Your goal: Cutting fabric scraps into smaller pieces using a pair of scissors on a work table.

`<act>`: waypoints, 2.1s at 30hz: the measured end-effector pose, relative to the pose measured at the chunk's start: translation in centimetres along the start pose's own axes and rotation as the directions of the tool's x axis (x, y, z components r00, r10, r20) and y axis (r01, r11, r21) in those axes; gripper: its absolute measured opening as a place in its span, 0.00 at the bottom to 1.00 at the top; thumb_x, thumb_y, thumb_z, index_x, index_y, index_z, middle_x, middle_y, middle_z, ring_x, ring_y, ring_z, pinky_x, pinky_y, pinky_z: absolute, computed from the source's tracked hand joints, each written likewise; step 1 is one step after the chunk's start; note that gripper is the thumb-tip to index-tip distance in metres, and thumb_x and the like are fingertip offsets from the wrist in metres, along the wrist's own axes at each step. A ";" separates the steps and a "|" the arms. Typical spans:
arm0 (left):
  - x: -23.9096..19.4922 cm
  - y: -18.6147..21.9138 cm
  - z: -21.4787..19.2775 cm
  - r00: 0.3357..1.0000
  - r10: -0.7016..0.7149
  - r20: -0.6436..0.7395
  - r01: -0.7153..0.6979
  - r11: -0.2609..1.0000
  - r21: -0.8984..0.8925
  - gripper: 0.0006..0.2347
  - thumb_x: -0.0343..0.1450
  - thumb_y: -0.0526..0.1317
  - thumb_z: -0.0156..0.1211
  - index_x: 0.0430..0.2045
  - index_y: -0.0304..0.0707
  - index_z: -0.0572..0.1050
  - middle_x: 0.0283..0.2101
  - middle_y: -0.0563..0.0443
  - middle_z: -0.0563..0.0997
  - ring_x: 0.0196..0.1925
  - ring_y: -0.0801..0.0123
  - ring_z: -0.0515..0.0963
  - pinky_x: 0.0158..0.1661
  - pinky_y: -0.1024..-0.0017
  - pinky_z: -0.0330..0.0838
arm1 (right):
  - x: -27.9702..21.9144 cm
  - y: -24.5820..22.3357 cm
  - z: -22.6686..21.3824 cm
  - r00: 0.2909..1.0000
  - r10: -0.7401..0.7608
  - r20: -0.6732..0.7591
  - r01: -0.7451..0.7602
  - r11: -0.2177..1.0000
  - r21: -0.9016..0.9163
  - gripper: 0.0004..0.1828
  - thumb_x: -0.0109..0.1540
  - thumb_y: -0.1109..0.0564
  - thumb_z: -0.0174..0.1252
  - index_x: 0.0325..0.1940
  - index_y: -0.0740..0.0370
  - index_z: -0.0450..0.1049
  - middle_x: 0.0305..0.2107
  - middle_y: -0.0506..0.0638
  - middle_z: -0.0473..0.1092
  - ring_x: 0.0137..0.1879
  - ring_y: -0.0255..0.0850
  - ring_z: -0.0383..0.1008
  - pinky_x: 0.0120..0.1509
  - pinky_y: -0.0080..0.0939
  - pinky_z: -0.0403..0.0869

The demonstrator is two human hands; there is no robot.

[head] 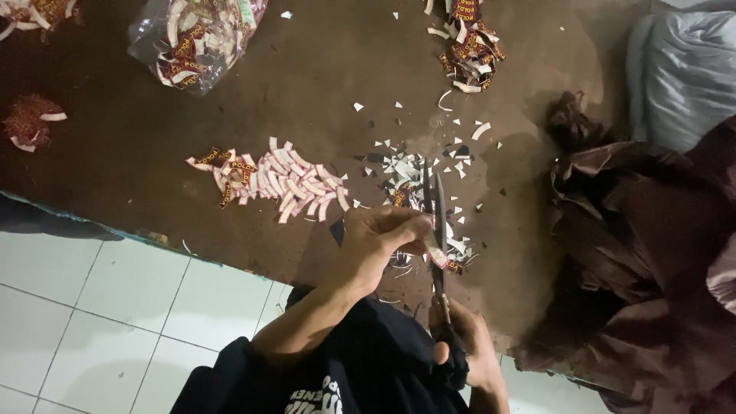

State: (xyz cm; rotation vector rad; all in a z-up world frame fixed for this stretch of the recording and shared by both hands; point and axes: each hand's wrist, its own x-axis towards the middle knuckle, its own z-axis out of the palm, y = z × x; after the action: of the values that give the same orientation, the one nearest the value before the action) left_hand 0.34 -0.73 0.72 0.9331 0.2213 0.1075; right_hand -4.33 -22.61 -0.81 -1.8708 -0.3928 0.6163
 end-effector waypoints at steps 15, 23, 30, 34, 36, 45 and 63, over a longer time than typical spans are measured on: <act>0.1 0.3 0.7 0.996 -0.093 -0.012 0.092 0.996 -0.017 0.10 0.65 0.40 0.70 0.34 0.33 0.85 0.30 0.45 0.87 0.24 0.65 0.85 0.29 0.71 0.85 | 0.2 1.3 0.3 0.991 -0.024 -0.132 0.006 0.991 -0.134 0.39 0.53 0.16 0.49 0.22 0.55 0.62 0.17 0.41 0.61 0.21 0.32 0.57 0.25 0.36 0.57; 0.1 0.3 0.6 0.978 -0.177 0.111 0.192 0.972 -0.139 0.07 0.69 0.40 0.66 0.29 0.34 0.82 0.30 0.45 0.85 0.29 0.59 0.86 0.32 0.68 0.84 | 0.3 3.1 0.9 0.968 -0.012 -0.252 -0.044 0.976 -0.215 0.29 0.55 0.25 0.56 0.23 0.52 0.65 0.16 0.39 0.64 0.23 0.30 0.60 0.27 0.36 0.60; 1.2 -2.8 -3.8 1.000 -0.013 -0.018 0.010 0.983 -0.184 0.13 0.76 0.29 0.56 0.50 0.45 0.63 0.33 0.47 0.79 0.29 0.61 0.81 0.34 0.65 0.84 | -0.2 5.1 0.2 0.917 0.107 -0.385 -0.126 0.992 -0.023 0.23 0.57 0.35 0.62 0.29 0.57 0.72 0.23 0.40 0.66 0.31 0.30 0.64 0.35 0.33 0.63; 2.4 -3.8 -7.9 0.995 0.002 -0.097 0.014 0.986 0.166 0.03 0.75 0.29 0.53 0.35 0.35 0.75 0.34 0.46 0.82 0.32 0.70 0.81 0.43 0.71 0.82 | -0.3 4.5 -0.1 0.888 0.218 -0.404 -0.203 0.976 0.081 0.19 0.58 0.41 0.61 0.28 0.59 0.72 0.24 0.43 0.66 0.30 0.32 0.64 0.31 0.34 0.62; 2.7 -4.7 -9.7 0.970 0.205 -0.134 -0.103 0.837 0.537 0.13 0.68 0.34 0.68 0.46 0.40 0.80 0.34 0.57 0.82 0.36 0.72 0.80 0.49 0.75 0.80 | -0.3 3.7 0.0 0.850 0.349 -0.394 -0.275 0.933 0.233 0.21 0.57 0.39 0.61 0.29 0.61 0.72 0.19 0.46 0.64 0.18 0.33 0.62 0.15 0.34 0.63; 5.7 -14.8 -21.6 0.950 0.059 -0.306 0.282 0.252 0.926 0.45 0.62 0.35 0.75 0.73 0.61 0.52 0.74 0.25 0.47 0.74 0.30 0.48 0.67 0.35 0.48 | -0.5 4.5 0.8 0.776 0.502 -0.382 -0.405 0.861 0.308 0.17 0.59 0.46 0.60 0.28 0.62 0.73 0.16 0.51 0.67 0.19 0.36 0.62 0.15 0.36 0.56; 6.2 -24.2 -20.2 0.944 -0.322 -0.072 0.122 0.139 0.983 0.14 0.75 0.44 0.55 0.18 0.42 0.77 0.18 0.51 0.77 0.22 0.63 0.79 0.25 0.63 0.66 | -0.7 3.3 1.6 0.865 0.440 -0.242 -0.384 0.890 0.247 0.10 0.61 0.51 0.59 0.34 0.60 0.77 0.28 0.50 0.75 0.38 0.38 0.72 0.43 0.36 0.66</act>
State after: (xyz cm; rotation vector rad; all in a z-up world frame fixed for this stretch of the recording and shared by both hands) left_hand 1.56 1.94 -31.31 2.2616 0.2793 -0.4952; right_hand -5.86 -22.97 -4.16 -1.8329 0.2684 0.6219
